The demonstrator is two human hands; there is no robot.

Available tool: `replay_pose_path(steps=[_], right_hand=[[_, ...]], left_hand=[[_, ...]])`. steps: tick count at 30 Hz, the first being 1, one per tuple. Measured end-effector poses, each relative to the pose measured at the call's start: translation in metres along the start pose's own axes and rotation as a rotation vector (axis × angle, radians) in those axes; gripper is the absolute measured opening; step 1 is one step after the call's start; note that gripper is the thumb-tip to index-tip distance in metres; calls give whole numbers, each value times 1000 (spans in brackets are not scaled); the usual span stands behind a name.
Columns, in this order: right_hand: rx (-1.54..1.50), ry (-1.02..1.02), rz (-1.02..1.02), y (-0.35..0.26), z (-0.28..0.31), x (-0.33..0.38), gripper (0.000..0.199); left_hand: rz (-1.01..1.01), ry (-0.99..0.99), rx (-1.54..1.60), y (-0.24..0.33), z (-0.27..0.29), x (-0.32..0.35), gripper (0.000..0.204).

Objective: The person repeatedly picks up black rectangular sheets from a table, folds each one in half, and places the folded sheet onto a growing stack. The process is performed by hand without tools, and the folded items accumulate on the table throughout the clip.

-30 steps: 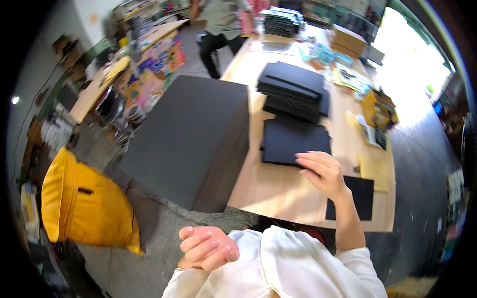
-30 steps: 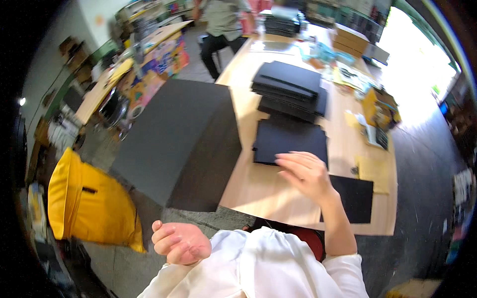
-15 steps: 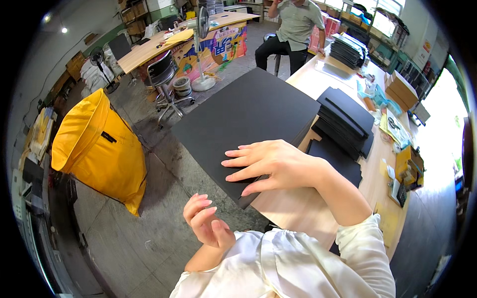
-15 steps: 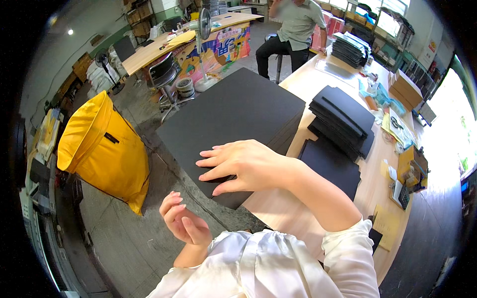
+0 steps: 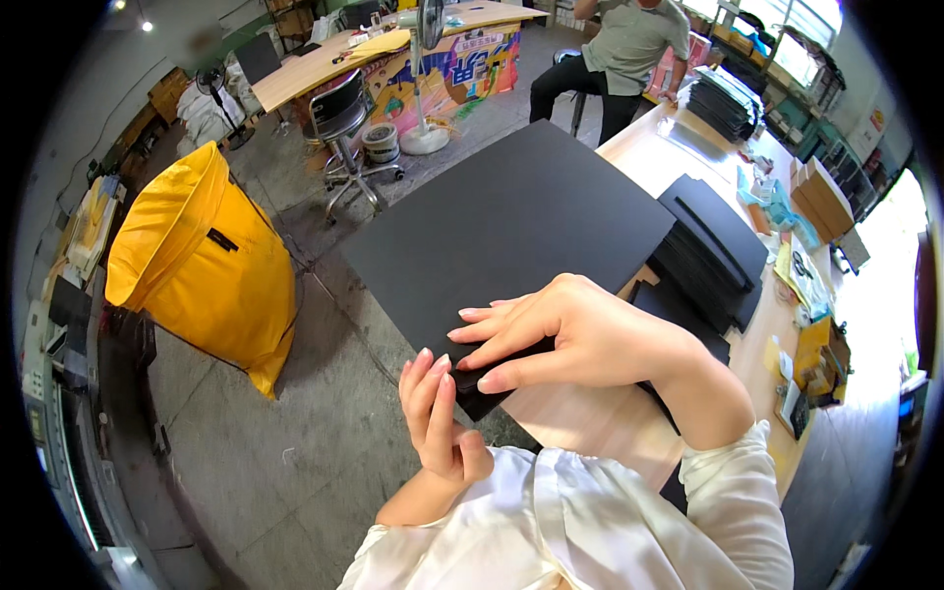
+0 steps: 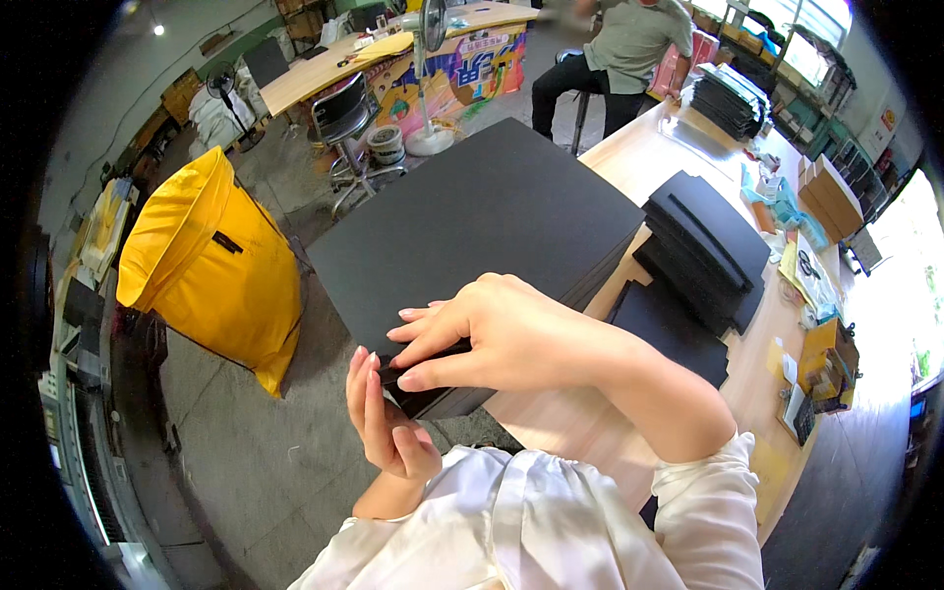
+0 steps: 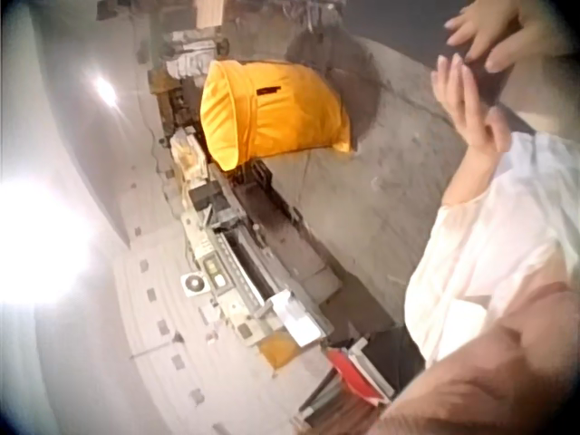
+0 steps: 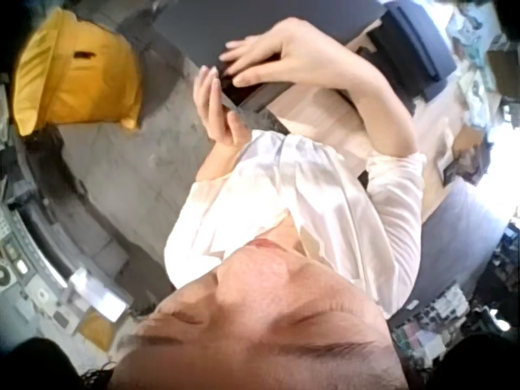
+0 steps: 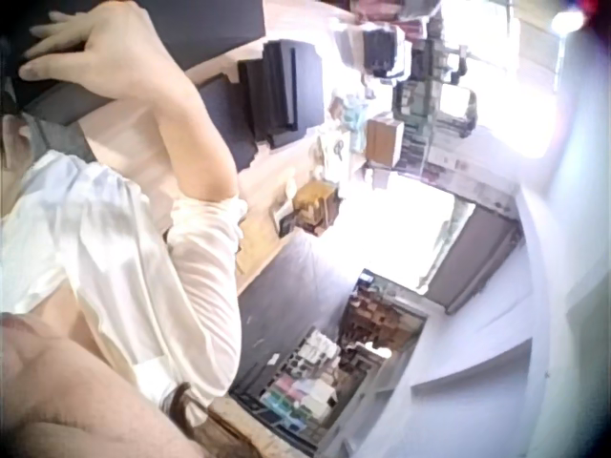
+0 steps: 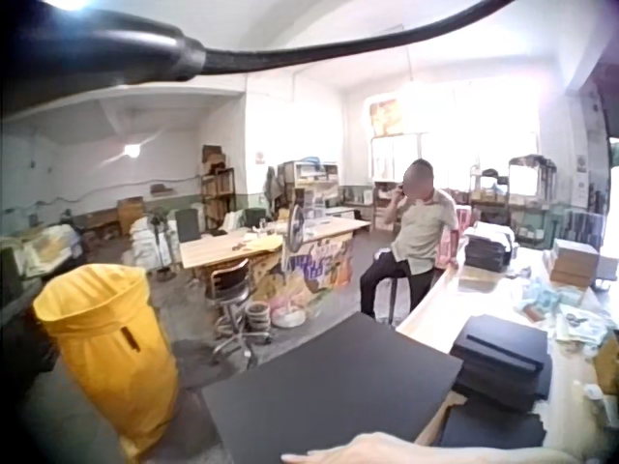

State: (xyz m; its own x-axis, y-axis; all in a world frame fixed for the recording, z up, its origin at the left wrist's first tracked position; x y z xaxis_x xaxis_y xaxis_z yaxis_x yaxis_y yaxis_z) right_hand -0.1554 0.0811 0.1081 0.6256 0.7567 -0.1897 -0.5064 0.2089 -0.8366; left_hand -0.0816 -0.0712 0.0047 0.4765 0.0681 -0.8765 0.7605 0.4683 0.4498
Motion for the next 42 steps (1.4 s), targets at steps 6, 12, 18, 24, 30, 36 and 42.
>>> replay_pose_path(steps=[6,12,18,24,30,36,42], right_hand=[[-2,21,8,2,0,-1,30],[24,57,32,4,-1,-2,32],[26,68,40,3,1,-1,30],[35,69,50,4,1,-2,31],[26,77,68,6,1,-1,32],[22,78,78,4,0,-2,30],[208,118,224,1,-6,4,31]], left_hand=[[-58,12,-18,-5,-2,6,55],[-76,14,-59,-8,-3,9,56],[-86,20,-70,-7,-4,7,56],[-86,6,-60,-8,-4,7,56],[-62,0,-60,-7,-6,9,56],[-55,9,-55,-6,-4,11,55],[128,13,31,0,3,-12,28]])
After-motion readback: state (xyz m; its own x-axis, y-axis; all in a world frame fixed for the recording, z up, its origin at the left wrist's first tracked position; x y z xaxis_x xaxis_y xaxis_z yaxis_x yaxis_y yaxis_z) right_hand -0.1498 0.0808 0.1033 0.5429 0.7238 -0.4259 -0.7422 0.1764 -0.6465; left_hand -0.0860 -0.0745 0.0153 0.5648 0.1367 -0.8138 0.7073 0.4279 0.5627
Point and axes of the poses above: each hand's wrist, its own x-axis away from the middle knuckle, its own z-axis out of the back of the hand, y = z × x, the point moved 4 cm from there along -x, towards the middle knuckle, and after that the axes turned 4 degrees about z, right-handed, at the moved point
